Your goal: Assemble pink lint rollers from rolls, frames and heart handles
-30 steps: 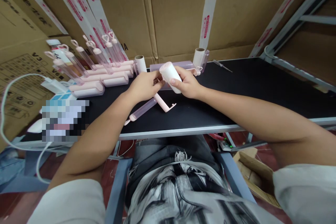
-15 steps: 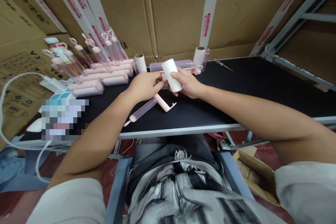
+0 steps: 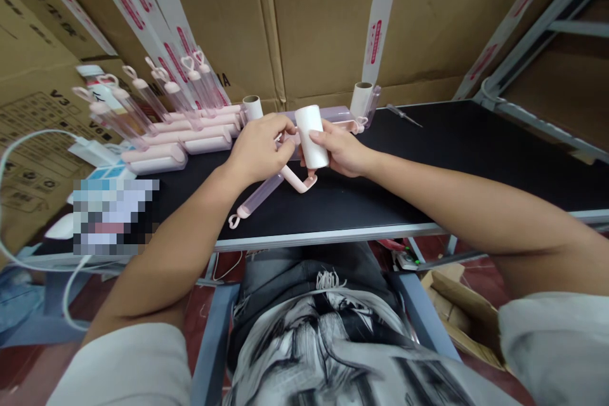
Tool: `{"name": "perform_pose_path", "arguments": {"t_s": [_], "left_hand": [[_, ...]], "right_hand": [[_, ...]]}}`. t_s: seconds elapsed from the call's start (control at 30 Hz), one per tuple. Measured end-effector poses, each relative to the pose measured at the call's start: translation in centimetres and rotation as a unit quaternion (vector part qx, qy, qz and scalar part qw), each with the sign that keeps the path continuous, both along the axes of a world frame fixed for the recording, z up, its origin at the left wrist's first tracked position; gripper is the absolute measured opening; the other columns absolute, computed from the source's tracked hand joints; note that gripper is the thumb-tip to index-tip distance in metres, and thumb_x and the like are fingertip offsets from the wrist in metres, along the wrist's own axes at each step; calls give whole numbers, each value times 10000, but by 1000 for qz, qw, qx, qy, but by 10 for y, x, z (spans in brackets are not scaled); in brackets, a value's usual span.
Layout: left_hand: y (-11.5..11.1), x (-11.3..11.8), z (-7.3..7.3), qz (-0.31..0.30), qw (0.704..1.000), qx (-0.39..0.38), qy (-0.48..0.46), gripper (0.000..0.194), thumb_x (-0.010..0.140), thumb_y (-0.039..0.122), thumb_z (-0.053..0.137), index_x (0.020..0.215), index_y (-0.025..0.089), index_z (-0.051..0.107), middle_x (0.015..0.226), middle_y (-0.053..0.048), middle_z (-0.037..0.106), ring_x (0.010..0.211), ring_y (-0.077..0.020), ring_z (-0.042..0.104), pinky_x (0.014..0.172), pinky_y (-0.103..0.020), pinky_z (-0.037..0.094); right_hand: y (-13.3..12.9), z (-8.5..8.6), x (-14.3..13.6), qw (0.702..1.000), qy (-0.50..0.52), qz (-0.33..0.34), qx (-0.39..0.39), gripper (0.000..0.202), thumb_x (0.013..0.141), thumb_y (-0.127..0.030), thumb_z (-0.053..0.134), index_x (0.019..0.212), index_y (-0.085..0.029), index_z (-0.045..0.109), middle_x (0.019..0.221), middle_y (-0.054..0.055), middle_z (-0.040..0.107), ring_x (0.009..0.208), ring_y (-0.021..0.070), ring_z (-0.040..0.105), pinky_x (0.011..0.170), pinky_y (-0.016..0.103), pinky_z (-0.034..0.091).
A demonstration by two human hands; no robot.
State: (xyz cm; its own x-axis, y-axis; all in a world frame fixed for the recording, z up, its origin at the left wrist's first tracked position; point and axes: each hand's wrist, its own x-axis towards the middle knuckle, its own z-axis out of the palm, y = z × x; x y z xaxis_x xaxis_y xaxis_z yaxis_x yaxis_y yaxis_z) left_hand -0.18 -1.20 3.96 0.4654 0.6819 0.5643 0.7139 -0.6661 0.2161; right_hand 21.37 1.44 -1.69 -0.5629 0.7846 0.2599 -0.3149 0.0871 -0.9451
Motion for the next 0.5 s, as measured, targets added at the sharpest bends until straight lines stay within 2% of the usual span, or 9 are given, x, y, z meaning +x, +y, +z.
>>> {"name": "perform_pose_path", "arguments": {"t_s": [0.27,0.37,0.5], "left_hand": [[8,-4,-6,-19,999,-31,-5,195,895,280,592,989,197,741,967,-58,795,873,-231,694,842,-376,531],[8,-5,-7,-19,999,-49,9,205,889,274,593,987,198,756,984,-61,811,875,-239,715,833,-378,535],[7,-5,-5,4,991,-94,93,198,911,305,597,934,203,765,930,-67,814,808,-247,716,749,-365,514]], "right_hand": [[7,4,-2,995,47,-60,-57,657,939,-850,654,1142,-240,519,837,30,742,733,224,794,631,392,730],[8,6,0,996,44,-64,-44,656,945,-850,645,1153,-243,508,838,22,732,729,215,788,610,375,718],[5,3,1,998,20,-55,1,629,939,-792,715,1188,-264,479,927,6,737,718,182,764,559,317,668]]}}
